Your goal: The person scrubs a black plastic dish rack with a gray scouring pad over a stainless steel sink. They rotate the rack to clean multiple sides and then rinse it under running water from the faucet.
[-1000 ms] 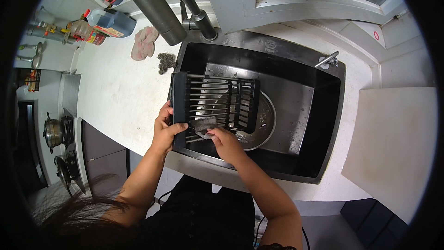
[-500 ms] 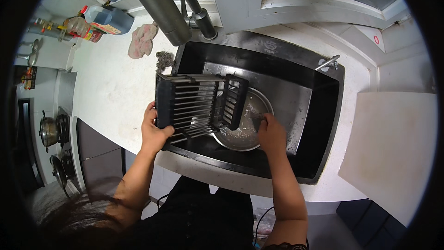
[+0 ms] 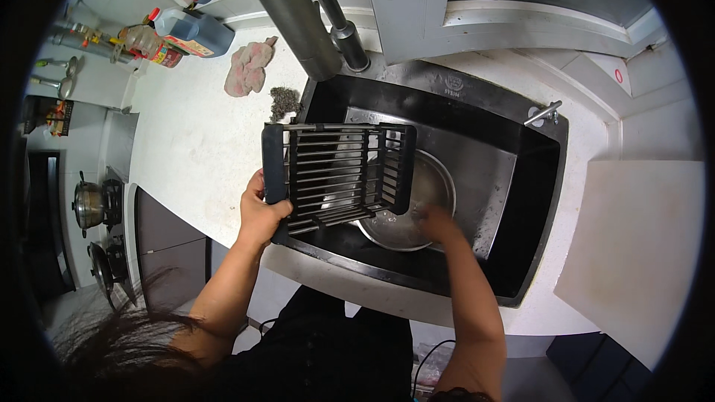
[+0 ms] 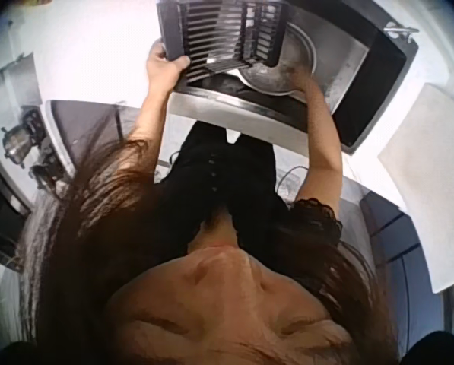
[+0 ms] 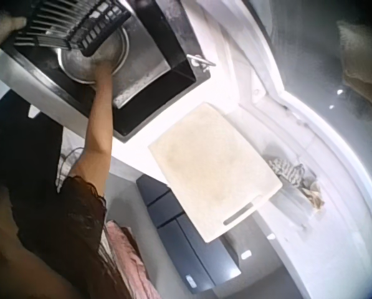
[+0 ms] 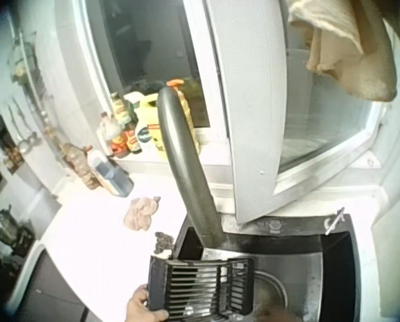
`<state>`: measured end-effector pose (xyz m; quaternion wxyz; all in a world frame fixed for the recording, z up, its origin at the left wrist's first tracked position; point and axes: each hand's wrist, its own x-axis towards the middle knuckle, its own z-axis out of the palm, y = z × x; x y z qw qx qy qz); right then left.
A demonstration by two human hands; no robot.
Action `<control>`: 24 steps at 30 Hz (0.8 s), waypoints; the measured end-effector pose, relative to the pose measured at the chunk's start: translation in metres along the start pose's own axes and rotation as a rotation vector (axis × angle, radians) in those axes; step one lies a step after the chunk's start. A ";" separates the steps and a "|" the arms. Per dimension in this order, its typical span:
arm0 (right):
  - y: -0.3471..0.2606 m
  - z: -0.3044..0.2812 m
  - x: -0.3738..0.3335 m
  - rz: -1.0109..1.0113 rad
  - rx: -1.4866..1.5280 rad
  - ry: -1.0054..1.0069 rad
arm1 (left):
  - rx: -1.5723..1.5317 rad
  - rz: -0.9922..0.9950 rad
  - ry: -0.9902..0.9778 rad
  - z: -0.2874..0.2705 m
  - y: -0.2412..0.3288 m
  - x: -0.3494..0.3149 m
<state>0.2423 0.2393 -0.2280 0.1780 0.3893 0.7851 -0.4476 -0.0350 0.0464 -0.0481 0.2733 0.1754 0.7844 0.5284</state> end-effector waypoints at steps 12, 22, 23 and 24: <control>-0.165 -0.014 -0.027 -0.348 0.827 0.478 | -0.133 0.025 -0.125 0.062 0.010 -0.035; -0.143 -0.019 0.011 -0.082 0.407 0.923 | -0.026 0.117 -0.134 0.061 0.011 -0.046; -0.155 -0.014 0.004 -0.165 0.374 0.897 | -0.031 0.084 -0.130 0.063 0.009 -0.048; -0.171 -0.008 -0.004 -0.310 0.387 0.927 | 0.004 0.137 -0.142 0.067 0.007 -0.049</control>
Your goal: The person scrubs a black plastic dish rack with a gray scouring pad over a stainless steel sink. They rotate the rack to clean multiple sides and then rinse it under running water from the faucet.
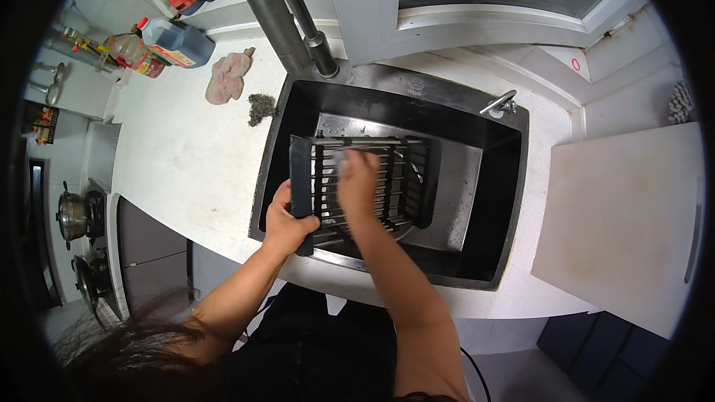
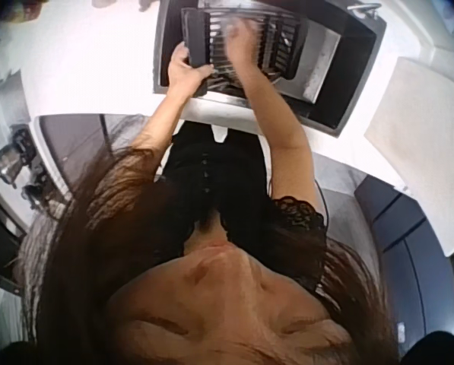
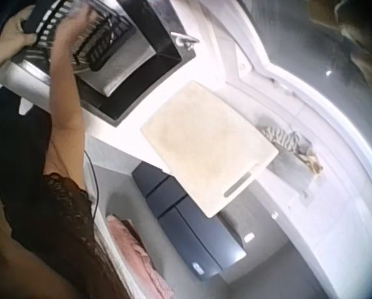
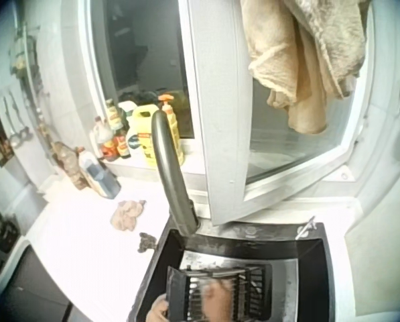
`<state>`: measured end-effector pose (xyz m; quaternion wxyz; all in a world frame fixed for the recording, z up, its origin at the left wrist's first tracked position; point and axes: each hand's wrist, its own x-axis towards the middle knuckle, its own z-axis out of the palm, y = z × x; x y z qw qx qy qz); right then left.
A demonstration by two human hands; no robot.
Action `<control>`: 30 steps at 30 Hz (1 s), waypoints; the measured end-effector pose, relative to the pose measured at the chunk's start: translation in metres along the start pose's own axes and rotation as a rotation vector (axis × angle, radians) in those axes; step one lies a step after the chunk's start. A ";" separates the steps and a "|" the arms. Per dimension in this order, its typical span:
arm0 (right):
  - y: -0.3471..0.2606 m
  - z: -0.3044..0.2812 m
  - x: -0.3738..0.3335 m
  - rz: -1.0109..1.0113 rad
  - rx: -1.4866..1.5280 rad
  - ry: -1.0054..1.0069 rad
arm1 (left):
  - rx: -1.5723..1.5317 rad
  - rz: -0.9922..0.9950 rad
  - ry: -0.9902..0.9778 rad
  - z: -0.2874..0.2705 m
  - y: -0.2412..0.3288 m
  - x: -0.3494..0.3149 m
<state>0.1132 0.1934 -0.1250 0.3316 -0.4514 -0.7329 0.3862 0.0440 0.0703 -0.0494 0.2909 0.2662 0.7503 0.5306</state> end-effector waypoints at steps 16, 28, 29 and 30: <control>0.003 0.010 0.001 0.246 0.105 0.010 | -0.039 -0.178 -0.007 0.007 -0.011 -0.013; -0.008 -0.077 -0.003 0.957 0.959 0.062 | -0.386 -0.388 0.122 -0.023 0.021 0.013; -0.010 -0.091 -0.007 0.915 0.948 0.074 | -0.370 -0.346 0.175 -0.030 0.019 0.015; -0.004 -0.101 -0.013 0.869 0.958 0.084 | -0.337 -0.304 0.181 -0.037 0.018 0.018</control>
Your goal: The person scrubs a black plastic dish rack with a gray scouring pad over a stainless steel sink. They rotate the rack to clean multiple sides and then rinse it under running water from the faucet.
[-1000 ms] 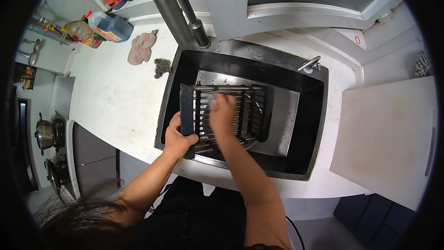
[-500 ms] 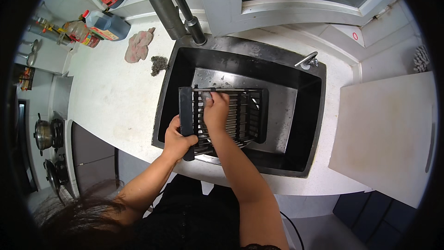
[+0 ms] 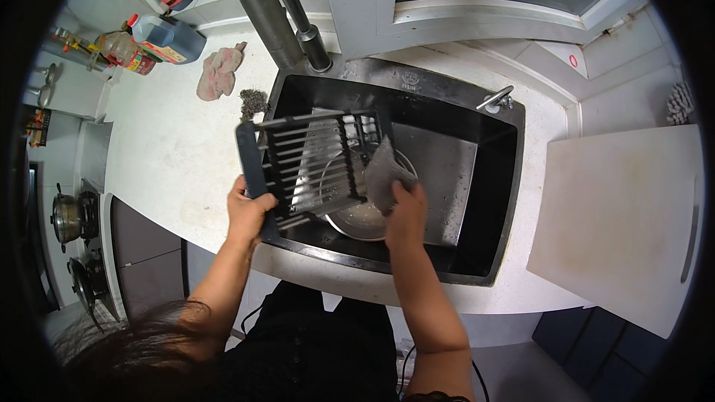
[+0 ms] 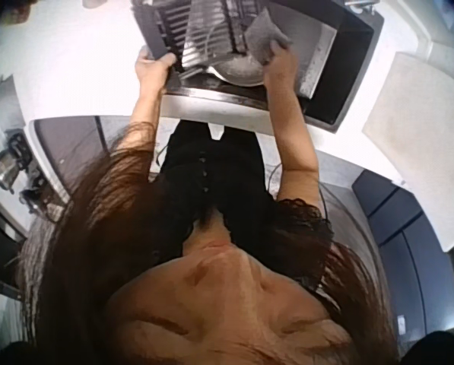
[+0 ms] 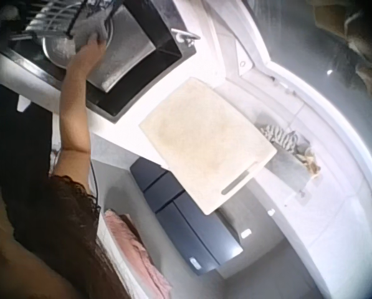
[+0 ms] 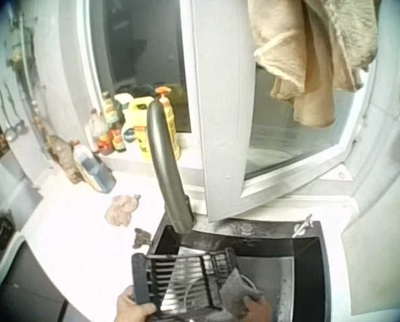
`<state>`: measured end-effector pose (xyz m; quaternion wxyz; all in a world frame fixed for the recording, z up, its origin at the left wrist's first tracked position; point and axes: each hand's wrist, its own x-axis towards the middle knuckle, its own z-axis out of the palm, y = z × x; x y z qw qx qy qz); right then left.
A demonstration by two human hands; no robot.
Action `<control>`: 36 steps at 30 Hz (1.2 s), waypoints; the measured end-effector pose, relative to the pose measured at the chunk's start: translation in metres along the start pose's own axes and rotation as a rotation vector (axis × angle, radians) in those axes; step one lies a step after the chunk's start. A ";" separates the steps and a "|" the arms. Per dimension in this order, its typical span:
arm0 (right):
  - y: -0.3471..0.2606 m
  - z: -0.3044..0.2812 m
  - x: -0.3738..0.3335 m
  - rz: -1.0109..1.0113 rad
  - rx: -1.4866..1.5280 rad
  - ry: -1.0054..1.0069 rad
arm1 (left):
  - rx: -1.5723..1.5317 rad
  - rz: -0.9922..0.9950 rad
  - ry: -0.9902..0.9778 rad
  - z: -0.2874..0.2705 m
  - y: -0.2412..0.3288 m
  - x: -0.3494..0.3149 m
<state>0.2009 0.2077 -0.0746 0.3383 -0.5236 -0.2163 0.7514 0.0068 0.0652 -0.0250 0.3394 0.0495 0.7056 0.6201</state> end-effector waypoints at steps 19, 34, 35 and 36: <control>0.098 -0.078 0.112 0.002 -1.192 -0.608 | 0.354 0.645 -0.068 -0.014 -0.012 0.014; 0.070 0.049 0.011 -0.180 -0.287 0.162 | 0.401 1.055 -0.209 0.033 -0.019 -0.008; 0.069 0.047 0.015 -0.235 -0.316 0.208 | 0.380 1.035 -0.216 0.033 -0.020 -0.009; 0.063 0.046 0.018 -0.189 -0.274 0.221 | 0.359 1.014 -0.217 0.032 -0.021 -0.010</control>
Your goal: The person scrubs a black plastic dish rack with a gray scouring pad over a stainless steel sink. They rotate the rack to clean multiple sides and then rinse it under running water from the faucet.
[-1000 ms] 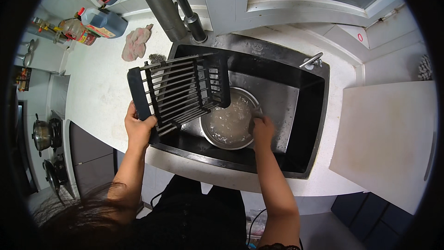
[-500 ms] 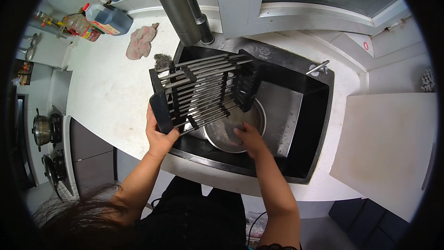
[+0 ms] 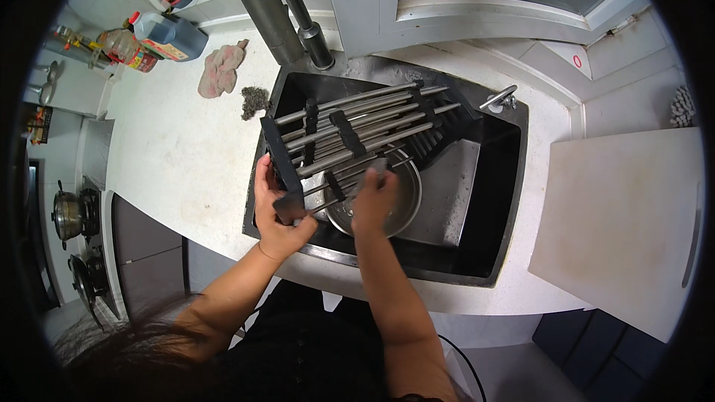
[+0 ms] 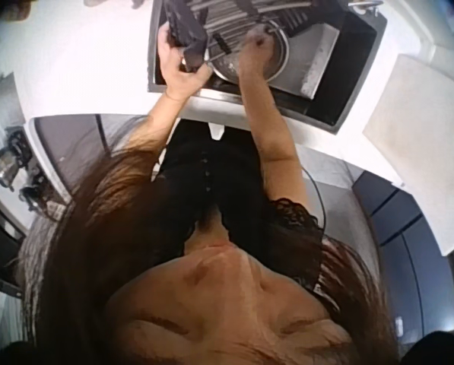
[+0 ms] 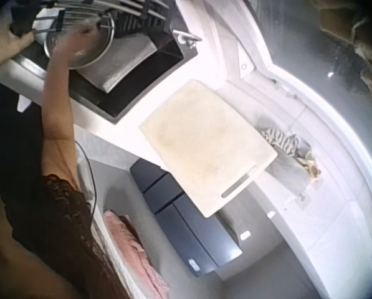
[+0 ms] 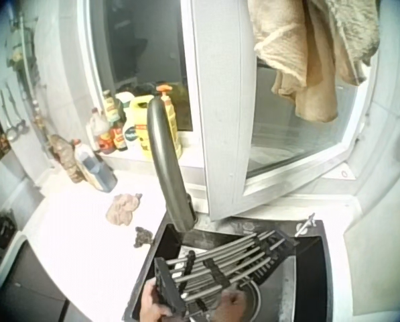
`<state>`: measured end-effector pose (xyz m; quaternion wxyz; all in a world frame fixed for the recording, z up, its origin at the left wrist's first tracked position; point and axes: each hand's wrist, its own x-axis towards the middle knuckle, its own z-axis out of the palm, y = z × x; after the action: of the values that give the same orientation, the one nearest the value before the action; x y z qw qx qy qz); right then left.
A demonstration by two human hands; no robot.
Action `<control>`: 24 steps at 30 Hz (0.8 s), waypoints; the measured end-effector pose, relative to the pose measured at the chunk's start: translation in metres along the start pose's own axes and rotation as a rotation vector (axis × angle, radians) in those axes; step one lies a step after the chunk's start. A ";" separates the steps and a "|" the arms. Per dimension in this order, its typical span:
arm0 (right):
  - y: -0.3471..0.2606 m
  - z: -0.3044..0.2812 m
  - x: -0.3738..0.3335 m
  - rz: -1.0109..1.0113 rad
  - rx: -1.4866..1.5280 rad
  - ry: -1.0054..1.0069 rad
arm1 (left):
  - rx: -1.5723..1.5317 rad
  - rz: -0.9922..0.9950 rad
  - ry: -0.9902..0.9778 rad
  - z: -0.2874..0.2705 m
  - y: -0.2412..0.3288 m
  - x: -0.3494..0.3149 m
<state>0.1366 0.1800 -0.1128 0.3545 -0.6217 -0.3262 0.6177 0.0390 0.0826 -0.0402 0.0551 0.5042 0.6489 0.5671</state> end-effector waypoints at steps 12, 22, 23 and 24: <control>0.002 -0.006 -0.005 0.079 0.039 -0.022 | 0.068 -0.144 0.127 0.000 0.006 -0.005; -0.011 -0.067 -0.027 -0.051 -0.113 -0.080 | -0.543 -0.891 0.313 -0.007 -0.020 -0.011; -0.016 -0.080 -0.024 -0.023 -0.088 0.023 | -0.555 -0.965 0.315 -0.013 -0.023 -0.013; 0.000 -0.106 -0.005 -0.057 -0.002 0.074 | -0.595 -1.013 0.302 -0.013 -0.024 -0.012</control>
<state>0.2424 0.1714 -0.1114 0.3831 -0.6349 -0.3311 0.5835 0.0219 0.0688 -0.0610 0.3641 0.0092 0.6226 0.6926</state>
